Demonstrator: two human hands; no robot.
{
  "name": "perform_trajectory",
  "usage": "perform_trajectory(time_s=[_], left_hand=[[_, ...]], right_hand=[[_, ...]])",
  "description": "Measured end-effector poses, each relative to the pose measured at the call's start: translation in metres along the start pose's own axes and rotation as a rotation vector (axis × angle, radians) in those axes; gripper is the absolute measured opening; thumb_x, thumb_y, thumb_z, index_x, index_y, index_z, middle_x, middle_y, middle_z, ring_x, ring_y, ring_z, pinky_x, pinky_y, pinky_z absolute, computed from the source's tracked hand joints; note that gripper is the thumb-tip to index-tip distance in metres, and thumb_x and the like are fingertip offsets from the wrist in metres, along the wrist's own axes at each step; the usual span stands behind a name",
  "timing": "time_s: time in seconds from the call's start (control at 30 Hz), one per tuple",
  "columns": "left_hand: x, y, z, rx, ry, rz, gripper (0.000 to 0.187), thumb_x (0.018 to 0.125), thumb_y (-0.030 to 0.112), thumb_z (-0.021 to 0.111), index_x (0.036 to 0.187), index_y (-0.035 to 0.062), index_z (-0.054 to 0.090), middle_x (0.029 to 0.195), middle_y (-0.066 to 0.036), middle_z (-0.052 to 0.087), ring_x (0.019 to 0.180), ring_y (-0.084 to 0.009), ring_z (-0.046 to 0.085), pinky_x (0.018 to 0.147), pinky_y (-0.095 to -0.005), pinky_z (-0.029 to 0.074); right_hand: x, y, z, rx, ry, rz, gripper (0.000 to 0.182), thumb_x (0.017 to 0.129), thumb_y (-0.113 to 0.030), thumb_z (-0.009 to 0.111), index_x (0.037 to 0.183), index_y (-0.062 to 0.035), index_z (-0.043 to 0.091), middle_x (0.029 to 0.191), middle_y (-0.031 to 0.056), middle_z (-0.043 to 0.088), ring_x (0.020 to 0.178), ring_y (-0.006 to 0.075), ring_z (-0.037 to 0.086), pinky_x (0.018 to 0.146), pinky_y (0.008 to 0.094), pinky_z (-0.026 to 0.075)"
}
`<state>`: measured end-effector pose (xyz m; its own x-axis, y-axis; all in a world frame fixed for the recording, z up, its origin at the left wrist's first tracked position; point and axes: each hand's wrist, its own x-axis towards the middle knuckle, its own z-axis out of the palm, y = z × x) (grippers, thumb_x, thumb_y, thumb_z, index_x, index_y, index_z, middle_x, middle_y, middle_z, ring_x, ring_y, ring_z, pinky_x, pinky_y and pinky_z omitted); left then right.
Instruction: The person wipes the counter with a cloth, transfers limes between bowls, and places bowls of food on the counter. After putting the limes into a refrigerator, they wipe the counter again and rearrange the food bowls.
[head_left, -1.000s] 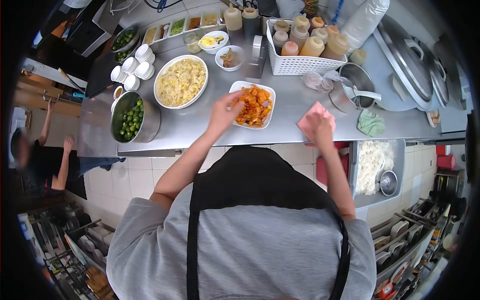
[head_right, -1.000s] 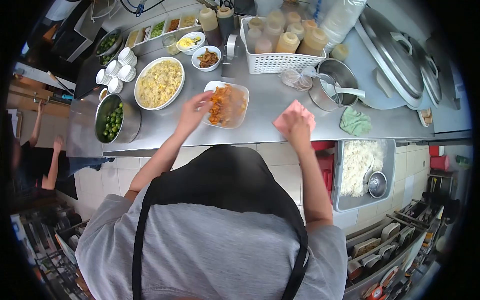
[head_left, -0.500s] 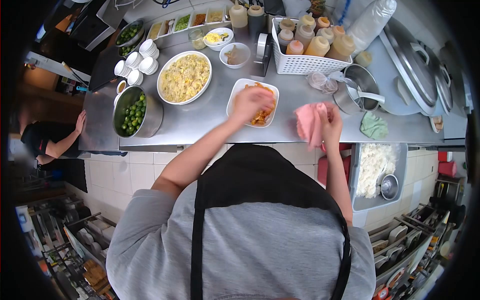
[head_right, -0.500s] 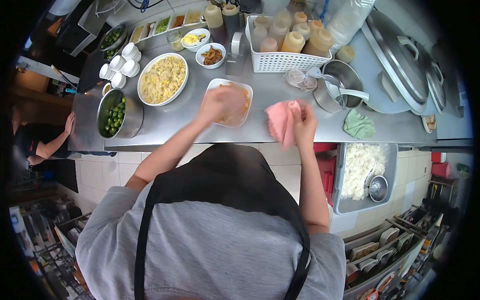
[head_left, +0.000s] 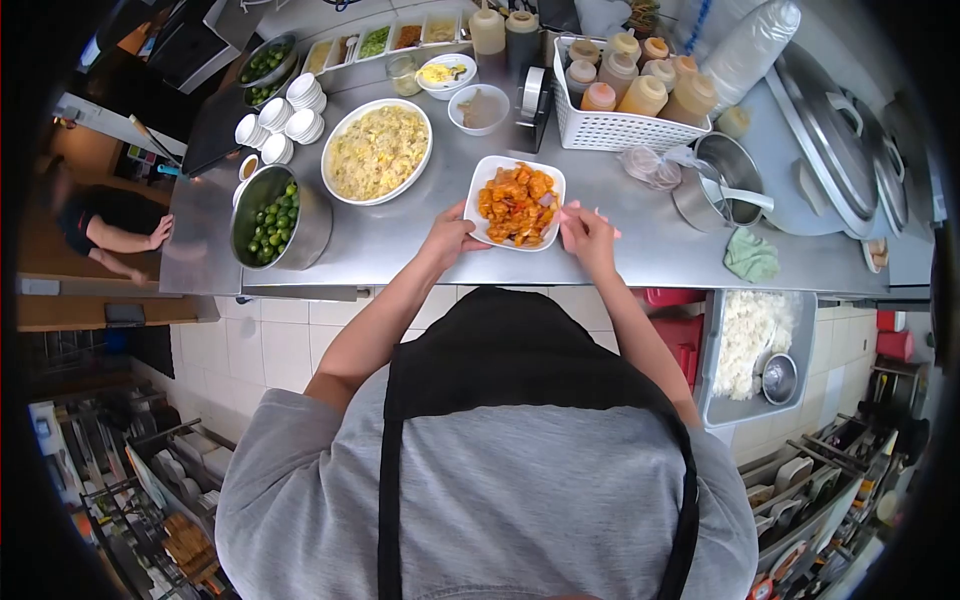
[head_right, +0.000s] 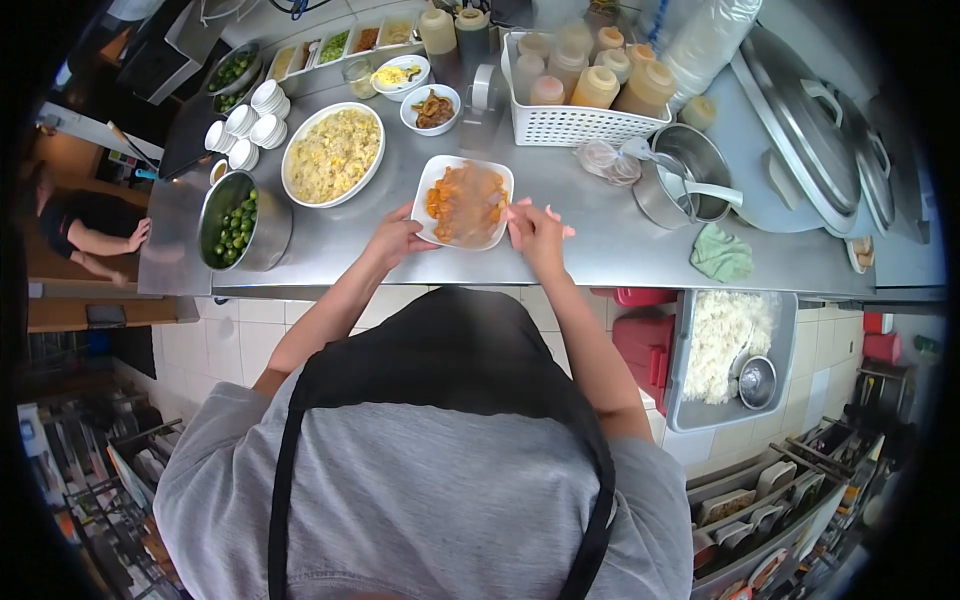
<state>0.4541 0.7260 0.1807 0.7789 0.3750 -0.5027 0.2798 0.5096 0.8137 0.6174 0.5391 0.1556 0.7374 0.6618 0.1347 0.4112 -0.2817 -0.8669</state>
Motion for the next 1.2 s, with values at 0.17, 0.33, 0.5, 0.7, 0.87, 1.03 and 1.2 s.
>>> perform_trajectory(time_s=[0.17, 0.33, 0.5, 0.7, 0.87, 1.03, 1.2], left_hand=[[-0.006, 0.011, 0.003, 0.020, 0.014, 0.016, 0.054, 0.075, -0.007, 0.033, 0.127, -0.0040, 0.023, 0.111, -0.021, 0.048, 0.091, -0.0320, 0.057, 0.078, -0.0390, 0.051], [-0.028, 0.019, 0.024, -0.081, -0.215, -0.066, 0.051, 0.075, -0.005, 0.037, 0.126, -0.0046, 0.028, 0.115, -0.020, 0.046, 0.095, -0.0315, 0.055, 0.077, -0.0399, 0.050], [-0.035, 0.023, 0.053, -0.158, -0.363, -0.046, 0.051, 0.076, -0.004, 0.041, 0.126, -0.0033, 0.031, 0.120, -0.018, 0.043, 0.102, -0.0283, 0.051, 0.079, -0.0382, 0.050], [-0.024, 0.024, 0.027, -0.200, -0.236, 0.016, 0.054, 0.072, -0.007, 0.036, 0.126, -0.0031, 0.030, 0.113, -0.019, 0.049, 0.094, -0.0282, 0.056, 0.075, -0.0364, 0.051], [-0.017, 0.022, -0.010, -0.224, -0.083, 0.007, 0.055, 0.072, -0.008, 0.036, 0.126, -0.0035, 0.029, 0.110, -0.021, 0.050, 0.090, -0.0298, 0.058, 0.076, -0.0373, 0.051], [-0.014, 0.022, -0.048, -0.169, -0.004, 0.058, 0.056, 0.074, -0.007, 0.036, 0.129, -0.0002, 0.026, 0.109, -0.020, 0.050, 0.089, -0.0291, 0.058, 0.075, -0.0367, 0.052], [-0.024, 0.014, -0.072, -0.219, 0.035, 0.101, 0.054, 0.081, 0.000, 0.041, 0.131, 0.0023, 0.021, 0.111, -0.017, 0.050, 0.086, -0.0264, 0.059, 0.073, -0.0358, 0.052]], right_hand=[[-0.022, 0.005, -0.043, 0.350, -0.106, 0.181, 0.012, 0.080, -0.004, 0.049, 0.087, -0.0019, 0.059, 0.077, 0.0070, 0.060, 0.074, 0.0198, 0.058, 0.079, 0.0288, 0.042], [-0.001, 0.003, -0.044, 1.489, 0.045, 0.405, 0.030, 0.085, -0.023, 0.049, 0.111, -0.0090, 0.044, 0.110, 0.0053, 0.049, 0.103, 0.0200, 0.047, 0.089, 0.0371, 0.040], [0.015, -0.037, 0.026, 1.752, -0.559, 0.271, 0.041, 0.085, -0.034, 0.046, 0.116, -0.0083, 0.042, 0.115, 0.0089, 0.047, 0.105, 0.0228, 0.047, 0.090, 0.0382, 0.040], [-0.018, -0.049, 0.033, 1.713, -0.357, 0.726, 0.045, 0.088, -0.035, 0.032, 0.122, -0.0052, 0.037, 0.122, 0.0131, 0.043, 0.108, 0.0269, 0.046, 0.090, 0.0407, 0.039], [-0.024, -0.040, 0.004, 1.367, -0.366, 0.774, 0.040, 0.088, -0.027, 0.038, 0.119, -0.0015, 0.039, 0.116, 0.0125, 0.048, 0.104, 0.0264, 0.049, 0.089, 0.0382, 0.039], [0.019, -0.023, -0.019, -0.353, -0.099, -0.221, 0.031, 0.084, -0.018, 0.049, 0.111, -0.0042, 0.051, 0.095, 0.0141, 0.058, 0.088, 0.0247, 0.056, 0.078, 0.0302, 0.043], [0.077, -0.116, -0.002, -0.155, -0.142, -0.257, 0.025, 0.080, -0.009, 0.051, 0.104, -0.0024, 0.055, 0.099, 0.0181, 0.056, 0.088, 0.0295, 0.056, 0.075, 0.0336, 0.044]])
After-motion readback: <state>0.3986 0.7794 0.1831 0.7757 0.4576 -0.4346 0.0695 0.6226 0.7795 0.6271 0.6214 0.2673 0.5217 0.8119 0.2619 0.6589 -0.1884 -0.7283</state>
